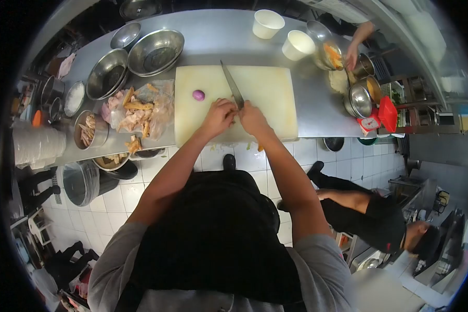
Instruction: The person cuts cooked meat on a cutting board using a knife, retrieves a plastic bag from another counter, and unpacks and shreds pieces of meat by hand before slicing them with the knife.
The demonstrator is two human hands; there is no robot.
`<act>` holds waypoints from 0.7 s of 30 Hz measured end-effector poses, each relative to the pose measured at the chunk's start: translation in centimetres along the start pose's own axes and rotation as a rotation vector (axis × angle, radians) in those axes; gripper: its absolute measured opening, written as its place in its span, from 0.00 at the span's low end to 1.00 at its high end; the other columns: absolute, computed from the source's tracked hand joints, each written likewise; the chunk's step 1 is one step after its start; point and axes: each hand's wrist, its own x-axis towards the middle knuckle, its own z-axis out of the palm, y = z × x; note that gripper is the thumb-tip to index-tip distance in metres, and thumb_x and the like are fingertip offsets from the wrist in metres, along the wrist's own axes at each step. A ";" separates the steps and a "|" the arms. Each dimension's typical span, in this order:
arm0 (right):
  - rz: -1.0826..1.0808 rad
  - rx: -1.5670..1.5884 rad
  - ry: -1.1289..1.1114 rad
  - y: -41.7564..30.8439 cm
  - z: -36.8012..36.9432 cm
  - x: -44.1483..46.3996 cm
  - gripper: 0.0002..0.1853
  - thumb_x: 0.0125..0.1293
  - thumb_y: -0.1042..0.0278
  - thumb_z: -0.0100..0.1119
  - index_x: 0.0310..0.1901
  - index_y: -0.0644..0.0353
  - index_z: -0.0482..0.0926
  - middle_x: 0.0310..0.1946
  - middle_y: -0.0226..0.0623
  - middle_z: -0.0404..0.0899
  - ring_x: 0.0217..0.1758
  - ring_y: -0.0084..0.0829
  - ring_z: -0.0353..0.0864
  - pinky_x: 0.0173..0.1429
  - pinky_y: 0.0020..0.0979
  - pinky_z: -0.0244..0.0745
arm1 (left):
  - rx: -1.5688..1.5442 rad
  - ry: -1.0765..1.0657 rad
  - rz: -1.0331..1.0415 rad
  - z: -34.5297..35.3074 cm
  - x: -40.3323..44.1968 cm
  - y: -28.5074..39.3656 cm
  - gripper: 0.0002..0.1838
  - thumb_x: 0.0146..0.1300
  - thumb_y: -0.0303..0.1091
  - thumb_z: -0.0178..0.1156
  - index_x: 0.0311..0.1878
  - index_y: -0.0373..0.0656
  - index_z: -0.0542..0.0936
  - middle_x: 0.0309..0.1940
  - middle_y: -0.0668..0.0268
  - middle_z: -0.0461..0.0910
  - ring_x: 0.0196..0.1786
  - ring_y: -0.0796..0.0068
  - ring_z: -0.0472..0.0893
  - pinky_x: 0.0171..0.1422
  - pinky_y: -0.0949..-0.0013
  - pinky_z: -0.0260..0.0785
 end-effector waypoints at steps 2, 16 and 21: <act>0.129 0.003 -0.011 -2.2 -3.0 -0.7 0.11 0.67 0.66 0.48 0.43 0.67 0.67 0.30 0.63 0.78 0.36 0.63 0.78 0.42 0.57 0.73 | -0.412 0.175 -0.147 -1.0 -1.4 0.0 0.14 0.52 0.23 0.60 0.44 0.40 0.79 0.45 0.60 0.72 0.51 0.59 0.71 0.57 0.58 0.64; 0.305 -0.110 -0.294 -6.9 -5.8 -3.8 0.22 0.67 0.64 0.48 0.58 0.71 0.66 0.35 0.62 0.80 0.40 0.61 0.81 0.47 0.54 0.76 | -0.205 0.045 0.023 -3.2 -2.3 0.1 0.10 0.59 0.20 0.57 0.45 0.35 0.78 0.43 0.56 0.73 0.48 0.54 0.75 0.53 0.61 0.70; 0.294 -0.042 -0.171 -6.5 -1.7 -4.2 0.21 0.67 0.66 0.47 0.57 0.71 0.66 0.39 0.63 0.79 0.44 0.59 0.81 0.49 0.53 0.75 | -0.244 0.040 0.056 -2.4 -1.9 -0.3 0.08 0.60 0.20 0.57 0.43 0.34 0.77 0.43 0.56 0.75 0.47 0.54 0.76 0.52 0.60 0.70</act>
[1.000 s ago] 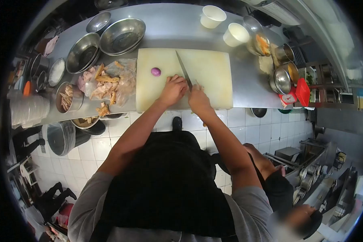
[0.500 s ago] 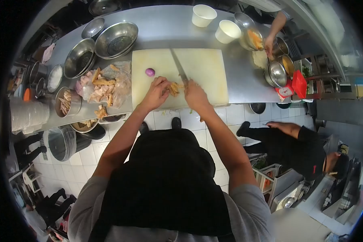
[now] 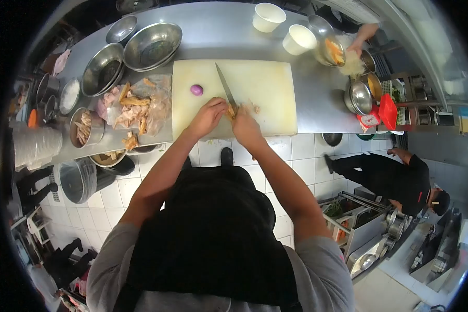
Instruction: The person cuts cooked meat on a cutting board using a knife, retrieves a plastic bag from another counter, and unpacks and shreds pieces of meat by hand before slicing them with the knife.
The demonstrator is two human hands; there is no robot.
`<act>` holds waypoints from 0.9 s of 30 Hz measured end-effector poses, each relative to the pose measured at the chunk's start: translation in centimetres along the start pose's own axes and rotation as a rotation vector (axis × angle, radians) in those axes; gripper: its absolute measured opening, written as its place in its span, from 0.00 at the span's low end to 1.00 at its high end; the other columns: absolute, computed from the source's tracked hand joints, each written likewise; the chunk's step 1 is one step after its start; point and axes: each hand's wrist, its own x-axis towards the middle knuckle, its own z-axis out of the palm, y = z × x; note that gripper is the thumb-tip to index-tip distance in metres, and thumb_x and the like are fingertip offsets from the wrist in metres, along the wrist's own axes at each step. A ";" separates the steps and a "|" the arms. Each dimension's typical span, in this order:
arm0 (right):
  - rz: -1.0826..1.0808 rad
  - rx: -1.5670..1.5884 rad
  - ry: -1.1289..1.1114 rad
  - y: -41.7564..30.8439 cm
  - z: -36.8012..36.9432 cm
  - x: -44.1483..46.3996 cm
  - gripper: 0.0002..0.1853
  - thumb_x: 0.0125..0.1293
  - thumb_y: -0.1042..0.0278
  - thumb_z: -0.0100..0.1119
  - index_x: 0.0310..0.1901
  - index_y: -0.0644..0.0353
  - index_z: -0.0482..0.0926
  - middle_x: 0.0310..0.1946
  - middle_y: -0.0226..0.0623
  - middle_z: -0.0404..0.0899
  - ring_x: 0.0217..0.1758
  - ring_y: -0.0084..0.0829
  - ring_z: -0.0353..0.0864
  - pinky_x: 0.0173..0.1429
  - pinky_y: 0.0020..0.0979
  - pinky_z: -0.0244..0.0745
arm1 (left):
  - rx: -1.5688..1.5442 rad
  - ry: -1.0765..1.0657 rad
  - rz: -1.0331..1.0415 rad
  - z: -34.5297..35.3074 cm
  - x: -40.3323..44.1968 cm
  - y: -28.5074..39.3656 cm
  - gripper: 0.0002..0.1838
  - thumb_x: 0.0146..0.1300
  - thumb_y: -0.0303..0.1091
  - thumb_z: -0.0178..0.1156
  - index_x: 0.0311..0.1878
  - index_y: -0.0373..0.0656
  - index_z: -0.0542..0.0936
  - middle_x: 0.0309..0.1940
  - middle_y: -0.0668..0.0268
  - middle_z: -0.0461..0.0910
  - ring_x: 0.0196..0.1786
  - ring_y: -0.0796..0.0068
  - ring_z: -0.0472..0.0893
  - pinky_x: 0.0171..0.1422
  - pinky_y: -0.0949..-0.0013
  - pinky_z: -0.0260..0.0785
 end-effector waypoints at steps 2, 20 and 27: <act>-0.058 0.049 0.131 -0.4 0.3 2.0 0.21 0.67 0.66 0.47 0.57 0.70 0.66 0.40 0.63 0.79 0.45 0.58 0.81 0.50 0.53 0.75 | -0.003 0.017 0.013 -0.5 0.6 -0.5 0.07 0.60 0.20 0.56 0.42 0.34 0.77 0.42 0.56 0.74 0.47 0.54 0.75 0.52 0.60 0.70; -0.030 -0.041 -0.066 -1.0 -4.2 0.1 0.26 0.67 0.65 0.46 0.63 0.69 0.60 0.37 0.64 0.80 0.43 0.61 0.81 0.49 0.56 0.74 | 0.020 0.044 0.023 0.0 -0.7 0.5 0.10 0.57 0.18 0.56 0.43 0.36 0.78 0.38 0.56 0.73 0.42 0.55 0.76 0.46 0.60 0.70; 0.128 0.000 -0.100 -1.8 -0.7 -0.6 0.24 0.67 0.64 0.47 0.59 0.71 0.63 0.41 0.64 0.79 0.47 0.60 0.79 0.53 0.55 0.73 | 0.027 0.045 0.077 0.3 -0.4 0.2 0.10 0.58 0.18 0.55 0.44 0.36 0.78 0.39 0.56 0.74 0.43 0.54 0.77 0.46 0.61 0.71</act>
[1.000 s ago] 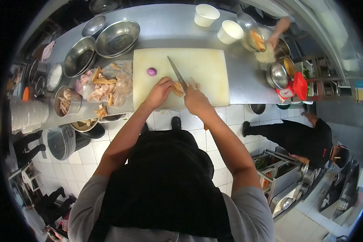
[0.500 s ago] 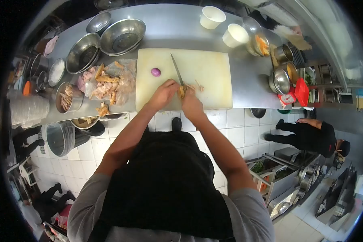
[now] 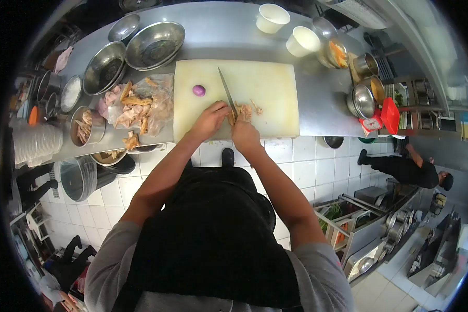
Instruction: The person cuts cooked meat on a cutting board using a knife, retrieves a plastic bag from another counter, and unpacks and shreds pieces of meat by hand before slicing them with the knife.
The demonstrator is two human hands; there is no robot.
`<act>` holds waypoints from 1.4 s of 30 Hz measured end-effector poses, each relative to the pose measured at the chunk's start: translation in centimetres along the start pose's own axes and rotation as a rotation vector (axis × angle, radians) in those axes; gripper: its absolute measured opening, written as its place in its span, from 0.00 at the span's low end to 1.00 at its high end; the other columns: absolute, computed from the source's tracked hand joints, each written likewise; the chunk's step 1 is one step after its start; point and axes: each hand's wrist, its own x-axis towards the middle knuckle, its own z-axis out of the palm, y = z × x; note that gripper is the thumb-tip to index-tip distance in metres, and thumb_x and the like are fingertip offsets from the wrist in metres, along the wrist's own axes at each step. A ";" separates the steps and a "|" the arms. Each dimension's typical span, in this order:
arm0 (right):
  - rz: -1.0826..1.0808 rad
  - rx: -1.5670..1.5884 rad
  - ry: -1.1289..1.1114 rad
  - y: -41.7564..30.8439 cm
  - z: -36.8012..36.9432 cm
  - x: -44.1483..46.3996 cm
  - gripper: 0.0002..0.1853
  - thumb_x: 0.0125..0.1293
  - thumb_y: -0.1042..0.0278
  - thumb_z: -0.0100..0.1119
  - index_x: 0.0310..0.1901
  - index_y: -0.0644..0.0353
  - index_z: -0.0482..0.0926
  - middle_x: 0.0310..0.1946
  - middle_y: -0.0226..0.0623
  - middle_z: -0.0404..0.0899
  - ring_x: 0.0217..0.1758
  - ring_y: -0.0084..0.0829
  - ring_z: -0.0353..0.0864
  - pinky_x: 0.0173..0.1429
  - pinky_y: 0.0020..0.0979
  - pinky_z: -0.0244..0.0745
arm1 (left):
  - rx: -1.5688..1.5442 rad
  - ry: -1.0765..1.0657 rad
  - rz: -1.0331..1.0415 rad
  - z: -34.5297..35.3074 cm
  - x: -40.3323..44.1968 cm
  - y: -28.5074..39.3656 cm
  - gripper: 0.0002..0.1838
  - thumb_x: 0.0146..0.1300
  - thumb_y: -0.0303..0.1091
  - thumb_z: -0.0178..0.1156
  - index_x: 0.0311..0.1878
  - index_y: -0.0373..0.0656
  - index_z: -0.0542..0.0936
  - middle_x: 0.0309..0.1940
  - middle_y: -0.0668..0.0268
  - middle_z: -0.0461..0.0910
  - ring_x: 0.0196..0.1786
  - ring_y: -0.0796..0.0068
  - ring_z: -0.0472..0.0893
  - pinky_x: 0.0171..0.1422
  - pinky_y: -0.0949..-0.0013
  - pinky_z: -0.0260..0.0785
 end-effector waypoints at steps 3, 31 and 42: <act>-0.108 0.026 0.180 1.2 0.2 0.5 0.26 0.67 0.63 0.48 0.61 0.73 0.62 0.40 0.63 0.80 0.47 0.60 0.80 0.53 0.54 0.73 | 0.018 -0.018 -0.043 0.1 0.0 0.0 0.12 0.56 0.18 0.56 0.44 0.36 0.78 0.39 0.56 0.75 0.43 0.54 0.77 0.46 0.60 0.71; -0.074 0.062 0.209 2.7 -0.5 -1.0 0.14 0.65 0.65 0.48 0.45 0.68 0.70 0.32 0.63 0.80 0.38 0.62 0.80 0.47 0.55 0.74 | 0.050 -0.050 -0.075 0.1 1.0 0.3 0.06 0.63 0.24 0.56 0.41 0.35 0.79 0.40 0.57 0.72 0.43 0.57 0.76 0.49 0.62 0.70; -0.058 0.031 0.186 1.4 0.7 -1.5 0.12 0.64 0.67 0.49 0.44 0.68 0.70 0.33 0.61 0.80 0.40 0.59 0.82 0.46 0.54 0.76 | -0.021 -0.088 -0.055 0.8 1.0 -0.3 0.06 0.62 0.21 0.56 0.42 0.37 0.79 0.40 0.57 0.73 0.44 0.56 0.76 0.46 0.60 0.70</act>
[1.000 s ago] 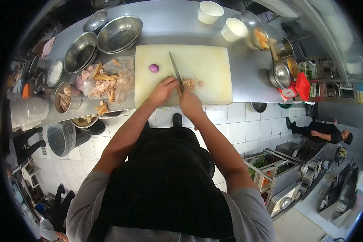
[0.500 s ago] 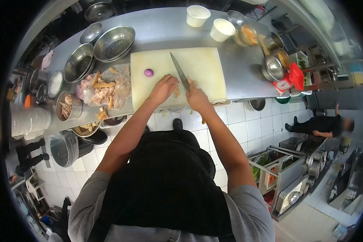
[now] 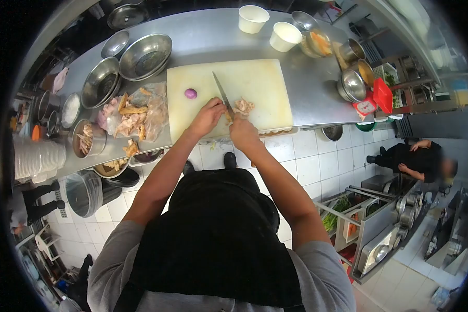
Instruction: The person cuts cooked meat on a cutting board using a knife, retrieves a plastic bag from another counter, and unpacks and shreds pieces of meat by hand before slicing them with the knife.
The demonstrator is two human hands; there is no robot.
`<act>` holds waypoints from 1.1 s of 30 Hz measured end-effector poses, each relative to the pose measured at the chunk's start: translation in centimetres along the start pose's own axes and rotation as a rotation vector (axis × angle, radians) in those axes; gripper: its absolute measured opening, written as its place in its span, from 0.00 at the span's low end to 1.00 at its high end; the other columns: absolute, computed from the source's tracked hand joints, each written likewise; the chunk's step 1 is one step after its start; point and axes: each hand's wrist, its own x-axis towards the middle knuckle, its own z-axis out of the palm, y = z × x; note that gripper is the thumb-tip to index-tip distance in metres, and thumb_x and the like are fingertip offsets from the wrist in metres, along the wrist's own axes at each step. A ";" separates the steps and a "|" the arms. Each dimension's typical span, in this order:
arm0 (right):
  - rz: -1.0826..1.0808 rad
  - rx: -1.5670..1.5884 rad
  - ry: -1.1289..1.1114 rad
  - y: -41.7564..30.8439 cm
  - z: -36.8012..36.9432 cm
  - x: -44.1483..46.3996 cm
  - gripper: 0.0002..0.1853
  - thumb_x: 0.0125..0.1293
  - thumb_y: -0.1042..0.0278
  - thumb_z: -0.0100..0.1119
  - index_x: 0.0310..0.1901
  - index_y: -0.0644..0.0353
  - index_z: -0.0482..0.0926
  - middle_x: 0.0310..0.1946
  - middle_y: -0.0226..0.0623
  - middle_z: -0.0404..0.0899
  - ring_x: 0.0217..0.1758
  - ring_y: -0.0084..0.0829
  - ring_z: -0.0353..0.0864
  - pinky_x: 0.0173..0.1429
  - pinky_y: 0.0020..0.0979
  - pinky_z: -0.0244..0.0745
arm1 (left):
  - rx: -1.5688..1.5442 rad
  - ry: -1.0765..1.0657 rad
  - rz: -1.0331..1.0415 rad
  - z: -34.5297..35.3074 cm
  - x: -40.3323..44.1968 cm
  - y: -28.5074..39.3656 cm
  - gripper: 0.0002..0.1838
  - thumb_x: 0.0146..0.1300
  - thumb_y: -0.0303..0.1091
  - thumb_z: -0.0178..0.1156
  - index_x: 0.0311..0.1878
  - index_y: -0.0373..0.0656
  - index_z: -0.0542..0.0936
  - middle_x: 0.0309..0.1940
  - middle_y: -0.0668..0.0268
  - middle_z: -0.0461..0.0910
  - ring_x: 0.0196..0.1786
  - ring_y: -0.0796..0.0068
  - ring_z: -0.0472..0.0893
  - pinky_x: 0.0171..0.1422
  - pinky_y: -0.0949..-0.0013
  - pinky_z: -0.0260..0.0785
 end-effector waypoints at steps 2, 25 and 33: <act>0.002 -0.012 -0.013 0.1 0.1 0.1 0.13 0.64 0.67 0.49 0.45 0.68 0.69 0.33 0.62 0.80 0.40 0.59 0.82 0.47 0.54 0.76 | -0.003 -0.004 -0.009 0.1 0.0 0.0 0.06 0.62 0.21 0.56 0.42 0.36 0.78 0.40 0.57 0.73 0.44 0.56 0.77 0.47 0.60 0.71; -0.024 0.051 -0.007 0.2 0.5 0.3 0.13 0.64 0.69 0.47 0.45 0.70 0.66 0.34 0.65 0.79 0.40 0.64 0.79 0.47 0.57 0.73 | 0.208 -0.015 0.120 -0.1 0.5 -1.1 0.06 0.58 0.21 0.56 0.39 0.36 0.78 0.39 0.57 0.74 0.46 0.56 0.73 0.50 0.61 0.69; -0.051 0.042 0.016 1.2 1.5 1.2 0.13 0.64 0.68 0.50 0.45 0.67 0.66 0.38 0.62 0.79 0.43 0.61 0.80 0.49 0.56 0.73 | 0.046 -0.019 0.080 -0.1 0.4 -0.7 0.04 0.58 0.22 0.57 0.36 0.35 0.77 0.37 0.57 0.74 0.45 0.56 0.74 0.52 0.60 0.67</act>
